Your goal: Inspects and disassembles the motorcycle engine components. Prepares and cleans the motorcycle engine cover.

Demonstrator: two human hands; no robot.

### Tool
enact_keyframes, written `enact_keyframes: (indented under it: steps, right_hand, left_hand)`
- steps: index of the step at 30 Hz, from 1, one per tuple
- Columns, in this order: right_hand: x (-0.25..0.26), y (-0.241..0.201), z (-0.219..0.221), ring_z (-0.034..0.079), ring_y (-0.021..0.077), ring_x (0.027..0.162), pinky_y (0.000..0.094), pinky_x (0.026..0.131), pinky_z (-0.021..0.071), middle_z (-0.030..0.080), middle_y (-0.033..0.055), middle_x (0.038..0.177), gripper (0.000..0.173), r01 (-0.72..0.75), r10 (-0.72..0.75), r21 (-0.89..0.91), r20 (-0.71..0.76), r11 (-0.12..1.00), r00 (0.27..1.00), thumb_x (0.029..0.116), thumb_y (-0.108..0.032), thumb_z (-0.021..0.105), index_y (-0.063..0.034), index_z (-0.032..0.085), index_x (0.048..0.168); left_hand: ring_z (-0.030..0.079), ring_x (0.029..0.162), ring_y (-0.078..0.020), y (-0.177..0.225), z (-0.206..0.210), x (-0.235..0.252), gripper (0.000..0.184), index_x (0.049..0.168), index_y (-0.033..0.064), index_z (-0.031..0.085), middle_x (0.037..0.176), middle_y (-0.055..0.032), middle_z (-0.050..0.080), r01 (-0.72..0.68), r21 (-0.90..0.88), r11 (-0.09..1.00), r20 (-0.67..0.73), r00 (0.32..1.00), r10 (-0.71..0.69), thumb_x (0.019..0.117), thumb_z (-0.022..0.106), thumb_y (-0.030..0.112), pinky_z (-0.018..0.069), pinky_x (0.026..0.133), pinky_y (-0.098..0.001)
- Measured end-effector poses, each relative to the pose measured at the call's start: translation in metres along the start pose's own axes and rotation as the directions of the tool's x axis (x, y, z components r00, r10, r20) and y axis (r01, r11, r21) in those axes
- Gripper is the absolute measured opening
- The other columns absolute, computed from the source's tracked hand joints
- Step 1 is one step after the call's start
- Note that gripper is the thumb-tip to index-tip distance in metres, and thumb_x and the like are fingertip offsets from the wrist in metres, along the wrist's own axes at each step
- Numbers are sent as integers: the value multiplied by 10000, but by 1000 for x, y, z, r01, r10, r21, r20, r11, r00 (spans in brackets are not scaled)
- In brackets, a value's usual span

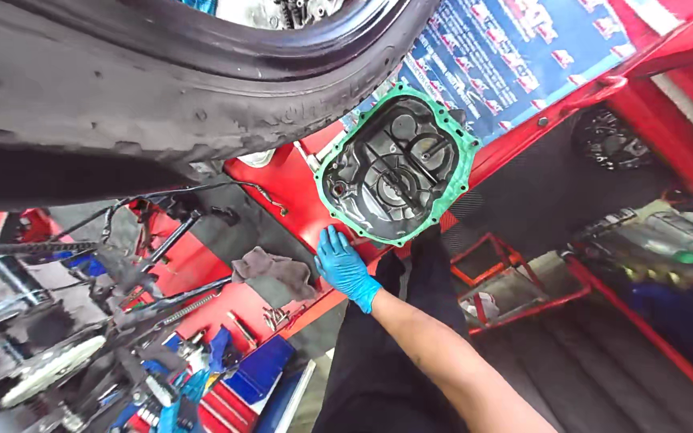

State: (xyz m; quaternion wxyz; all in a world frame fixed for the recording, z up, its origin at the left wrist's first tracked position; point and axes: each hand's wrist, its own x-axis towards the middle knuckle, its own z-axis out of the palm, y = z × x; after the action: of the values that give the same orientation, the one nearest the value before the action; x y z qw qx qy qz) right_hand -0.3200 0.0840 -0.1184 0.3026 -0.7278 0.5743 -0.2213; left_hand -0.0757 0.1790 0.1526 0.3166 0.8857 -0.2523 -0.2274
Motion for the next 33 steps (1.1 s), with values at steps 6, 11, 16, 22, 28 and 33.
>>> enact_keyframes:
  steps: [6, 11, 16, 22, 28, 33]
  right_hand:
    - [3, 0, -12, 538, 379, 1370, 488, 1129, 431, 604, 194, 1430, 377, -40, 30, 78, 118, 996, 993, 1025, -275, 498, -23, 714, 1205]
    - [2, -1, -9, 544, 376, 1364, 488, 1117, 443, 611, 184, 1424, 359, -36, 27, 79, 108, 996, 994, 1018, -275, 507, -39, 724, 1180]
    - [1, -1, -5, 544, 371, 1364, 478, 1124, 435, 611, 181, 1424, 375, -29, 23, 48, 104, 998, 994, 1019, -284, 496, -42, 718, 1200]
    - [1, 0, -5, 533, 367, 1374, 467, 1132, 425, 609, 179, 1427, 371, -24, 19, 43, 101, 999, 995, 1022, -280, 488, -41, 714, 1193]
    - [1, 0, -6, 541, 364, 1367, 460, 1126, 433, 617, 177, 1417, 362, -20, 16, 43, 85, 999, 996, 1020, -280, 486, -50, 727, 1165]
    - [2, 0, -8, 537, 361, 1372, 463, 1130, 430, 610, 177, 1427, 372, -29, 23, 57, 105, 998, 994, 1028, -279, 482, -38, 716, 1188]
  left_hand:
    - [703, 1106, -236, 2, 0, -3, 401, 1229, -55, 543, 1130, -101, 727, -29, 36, 999, 70, 997, 26, 1080, 292, 221, 525, 1045, -415]
    - [718, 1069, -202, 6, 6, -8, 392, 1220, -49, 560, 1088, -70, 739, -52, 25, 998, 50, 997, 51, 1085, 303, 215, 534, 1039, -392]
    - [680, 1156, -265, -12, -13, 1, 412, 1266, -57, 538, 1176, -127, 708, -77, 46, 996, 95, 993, 73, 1094, 323, 250, 500, 1078, -438]
    - [693, 1130, -280, -14, -14, 5, 406, 1247, -47, 552, 1148, -128, 721, -60, 26, 998, 89, 994, 57, 1077, 369, 273, 515, 1062, -457]
    - [704, 1084, -261, -7, -6, 0, 379, 1210, -58, 558, 1103, -119, 724, -78, 20, 997, 77, 994, 76, 1065, 361, 231, 529, 1040, -438]
    - [707, 1062, -249, 0, 4, -5, 357, 1179, -55, 577, 1076, -107, 720, -81, 0, 997, 35, 996, 81, 1066, 372, 215, 533, 1030, -433]
